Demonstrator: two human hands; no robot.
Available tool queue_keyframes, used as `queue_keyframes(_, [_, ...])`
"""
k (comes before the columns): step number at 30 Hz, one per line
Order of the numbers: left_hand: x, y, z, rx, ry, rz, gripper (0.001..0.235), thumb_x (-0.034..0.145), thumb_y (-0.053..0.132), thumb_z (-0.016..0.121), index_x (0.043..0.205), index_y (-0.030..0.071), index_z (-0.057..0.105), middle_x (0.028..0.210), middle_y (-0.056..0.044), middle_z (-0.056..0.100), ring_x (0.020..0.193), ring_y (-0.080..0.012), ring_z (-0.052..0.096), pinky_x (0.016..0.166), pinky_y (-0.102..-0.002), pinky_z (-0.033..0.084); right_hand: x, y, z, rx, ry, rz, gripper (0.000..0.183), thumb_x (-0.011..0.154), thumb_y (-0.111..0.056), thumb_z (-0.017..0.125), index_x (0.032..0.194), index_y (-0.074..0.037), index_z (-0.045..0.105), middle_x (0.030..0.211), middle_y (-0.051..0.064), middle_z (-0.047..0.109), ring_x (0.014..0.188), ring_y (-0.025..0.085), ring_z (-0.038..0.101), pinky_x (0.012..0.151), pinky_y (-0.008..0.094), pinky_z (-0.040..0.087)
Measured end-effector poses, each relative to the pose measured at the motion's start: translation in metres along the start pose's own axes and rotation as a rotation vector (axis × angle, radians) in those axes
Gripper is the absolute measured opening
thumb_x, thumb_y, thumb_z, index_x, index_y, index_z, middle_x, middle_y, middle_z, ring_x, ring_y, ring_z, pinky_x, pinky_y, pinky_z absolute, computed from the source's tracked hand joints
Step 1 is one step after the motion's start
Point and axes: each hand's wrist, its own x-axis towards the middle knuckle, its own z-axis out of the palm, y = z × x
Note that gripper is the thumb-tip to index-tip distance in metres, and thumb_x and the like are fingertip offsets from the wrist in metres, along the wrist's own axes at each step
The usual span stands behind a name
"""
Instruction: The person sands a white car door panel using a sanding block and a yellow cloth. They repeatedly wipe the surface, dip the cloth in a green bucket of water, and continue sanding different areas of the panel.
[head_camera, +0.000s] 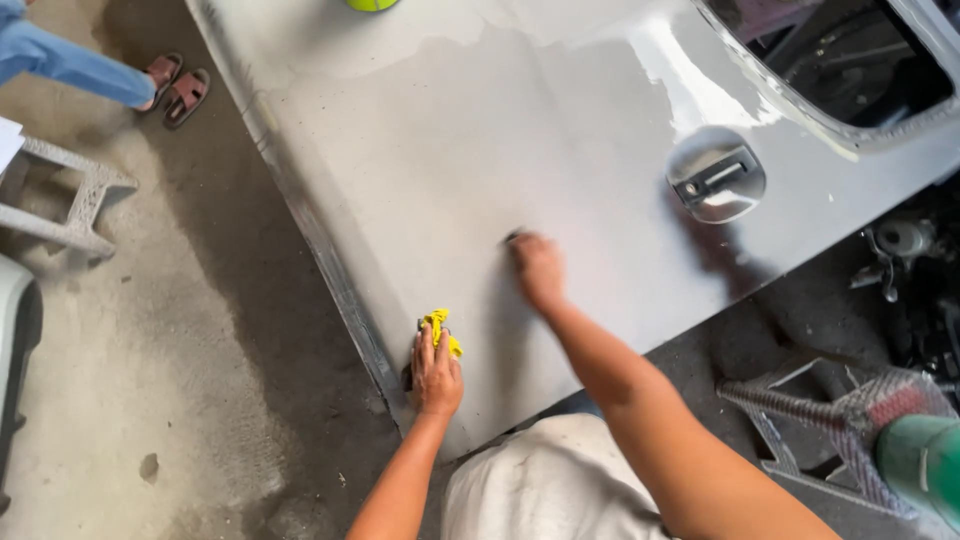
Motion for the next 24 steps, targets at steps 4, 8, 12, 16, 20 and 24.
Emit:
queue_keyframes(4, [-0.01, 0.015, 0.0, -0.005, -0.095, 0.066, 0.059, 0.09, 0.018, 0.06, 0.147, 0.01, 0.051, 0.163, -0.019, 0.032, 0.149, -0.0417, 0.033, 0.121, -0.052, 0.028, -0.028, -0.067, -0.007, 0.033, -0.395, -0.243, 0.035, 0.089, -0.012, 0.055, 0.121, -0.012, 0.069, 0.131, 0.011, 0.066, 0.115, 0.033, 0.061, 0.099, 0.045, 0.047])
queue_keyframes(8, [-0.008, 0.012, 0.0, 0.039, -0.052, 0.048, 0.058, 0.092, 0.017, 0.06, 0.148, 0.009, 0.05, 0.162, -0.021, 0.033, 0.146, -0.0426, 0.035, 0.12, -0.054, 0.028, -0.012, 0.029, -0.036, 0.004, -0.26, -0.236, 0.034, 0.093, -0.01, 0.055, 0.124, -0.012, 0.069, 0.133, 0.009, 0.065, 0.12, 0.032, 0.062, 0.101, 0.045, 0.048])
queue_keyframes(12, [-0.001, 0.031, 0.012, 0.034, 0.103, -0.047, 0.056, 0.092, 0.015, 0.06, 0.147, 0.007, 0.053, 0.162, -0.021, 0.036, 0.146, -0.0435, 0.037, 0.121, -0.054, 0.029, 0.047, 0.095, -0.112, -0.111, 0.059, 0.038, 0.035, 0.083, -0.003, 0.062, 0.115, -0.011, 0.071, 0.124, 0.013, 0.069, 0.105, 0.037, 0.062, 0.089, 0.046, 0.05])
queue_keyframes(16, [0.034, 0.068, 0.03, 0.022, 0.165, -0.18, 0.055, 0.095, 0.014, 0.06, 0.148, 0.003, 0.053, 0.162, -0.022, 0.036, 0.147, -0.0441, 0.038, 0.122, -0.055, 0.029, 0.047, 0.079, -0.079, -0.125, -0.003, -0.073, 0.031, 0.086, -0.006, 0.064, 0.116, -0.01, 0.07, 0.122, 0.012, 0.068, 0.1, 0.035, 0.062, 0.085, 0.047, 0.049])
queue_keyframes(20, [0.048, 0.094, 0.04, 0.004, 0.173, -0.19, 0.054, 0.091, 0.012, 0.06, 0.145, 0.002, 0.055, 0.161, -0.022, 0.038, 0.146, -0.0447, 0.039, 0.122, -0.055, 0.029, -0.014, 0.015, -0.09, 0.214, -0.481, -0.575, 0.027, 0.087, -0.01, 0.056, 0.111, -0.013, 0.068, 0.127, 0.008, 0.068, 0.107, 0.029, 0.064, 0.09, 0.043, 0.049])
queue_keyframes(24, [0.061, 0.109, 0.038, 0.017, 0.23, -0.207, 0.05, 0.093, 0.012, 0.06, 0.142, 0.001, 0.056, 0.16, -0.022, 0.039, 0.145, -0.0447, 0.04, 0.121, -0.054, 0.031, -0.016, 0.04, -0.127, 0.238, -0.549, -0.731, 0.035, 0.084, -0.01, 0.056, 0.118, -0.013, 0.066, 0.132, 0.007, 0.067, 0.111, 0.025, 0.064, 0.093, 0.04, 0.049])
